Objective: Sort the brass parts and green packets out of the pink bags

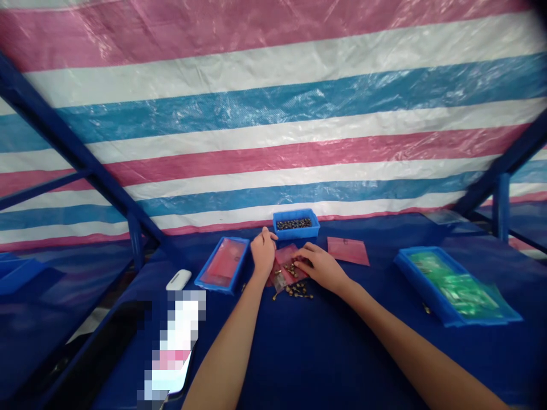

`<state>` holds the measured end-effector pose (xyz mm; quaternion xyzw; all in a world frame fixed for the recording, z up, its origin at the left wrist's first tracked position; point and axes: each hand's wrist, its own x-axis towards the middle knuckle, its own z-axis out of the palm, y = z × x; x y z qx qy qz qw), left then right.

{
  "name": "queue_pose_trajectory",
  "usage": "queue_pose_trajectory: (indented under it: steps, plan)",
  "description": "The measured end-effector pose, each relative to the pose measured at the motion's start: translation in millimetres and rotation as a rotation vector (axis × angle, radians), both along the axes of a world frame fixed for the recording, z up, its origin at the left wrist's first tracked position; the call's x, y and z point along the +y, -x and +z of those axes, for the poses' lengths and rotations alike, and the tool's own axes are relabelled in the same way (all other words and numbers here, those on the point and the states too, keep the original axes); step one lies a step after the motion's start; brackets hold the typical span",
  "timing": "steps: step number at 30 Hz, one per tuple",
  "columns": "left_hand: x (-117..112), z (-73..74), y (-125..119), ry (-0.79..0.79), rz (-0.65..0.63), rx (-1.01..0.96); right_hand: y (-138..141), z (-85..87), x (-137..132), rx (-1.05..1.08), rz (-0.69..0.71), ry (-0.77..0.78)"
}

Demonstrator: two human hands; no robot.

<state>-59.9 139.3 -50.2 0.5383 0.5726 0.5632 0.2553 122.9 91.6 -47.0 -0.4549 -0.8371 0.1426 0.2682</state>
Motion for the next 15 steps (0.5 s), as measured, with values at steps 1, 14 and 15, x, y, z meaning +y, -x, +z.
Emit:
queue_pose_trajectory:
  steps: [1,14,15]
  plan:
    - [-0.1,0.1,-0.1,0.000,0.001,-0.001,-0.3,-0.7,0.3,0.000,-0.004,0.009]
    - [-0.1,1.3,0.7,0.009,0.014,0.000,9.3,60.5,-1.2,0.278,0.051,0.028]
    - [0.1,1.2,1.0,0.009,0.020,0.001,8.5,61.4,3.5,0.305,-0.070,-0.020]
